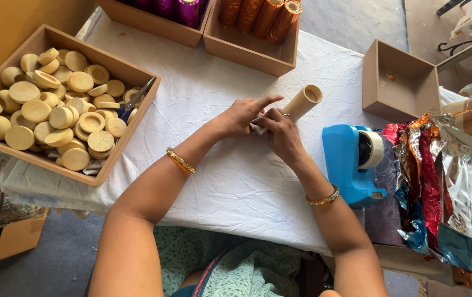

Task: Wrapping the ends of small cardboard tubes with pieces of white cloth.

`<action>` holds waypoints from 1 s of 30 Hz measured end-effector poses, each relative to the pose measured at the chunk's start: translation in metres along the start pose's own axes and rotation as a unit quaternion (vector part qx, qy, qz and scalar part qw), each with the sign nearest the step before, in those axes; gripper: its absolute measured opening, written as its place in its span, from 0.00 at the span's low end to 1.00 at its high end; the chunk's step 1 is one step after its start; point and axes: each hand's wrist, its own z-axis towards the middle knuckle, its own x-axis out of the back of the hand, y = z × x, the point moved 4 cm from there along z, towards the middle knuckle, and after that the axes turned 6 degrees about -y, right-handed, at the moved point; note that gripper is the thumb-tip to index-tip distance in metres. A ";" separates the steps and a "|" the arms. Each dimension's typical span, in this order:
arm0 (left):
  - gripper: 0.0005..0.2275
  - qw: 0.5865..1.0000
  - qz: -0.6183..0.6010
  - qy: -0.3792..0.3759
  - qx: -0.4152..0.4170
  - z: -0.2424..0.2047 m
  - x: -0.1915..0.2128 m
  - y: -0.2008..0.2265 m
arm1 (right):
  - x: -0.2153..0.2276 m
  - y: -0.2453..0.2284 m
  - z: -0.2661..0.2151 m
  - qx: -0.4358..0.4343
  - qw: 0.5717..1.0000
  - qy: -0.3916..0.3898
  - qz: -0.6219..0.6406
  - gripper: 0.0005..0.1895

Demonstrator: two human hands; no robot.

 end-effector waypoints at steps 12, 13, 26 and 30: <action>0.50 0.999 0.005 0.052 0.000 -0.001 -0.002 -0.007 | -0.003 -0.009 0.001 -0.039 0.996 0.016 -0.075 0.11; 0.50 0.999 0.004 0.050 0.000 0.000 -0.001 -0.007 | -0.004 -0.006 -0.001 -0.041 0.996 0.016 -0.074 0.11; 0.53 0.995 -0.097 -0.013 -0.031 -0.007 0.009 0.002 | 0.007 0.002 -0.006 -0.029 0.994 0.076 -0.067 0.12; 0.54 0.998 -0.042 0.016 -0.051 -0.006 0.013 0.003 | 0.020 -0.001 -0.013 -0.048 0.979 0.175 -0.092 0.14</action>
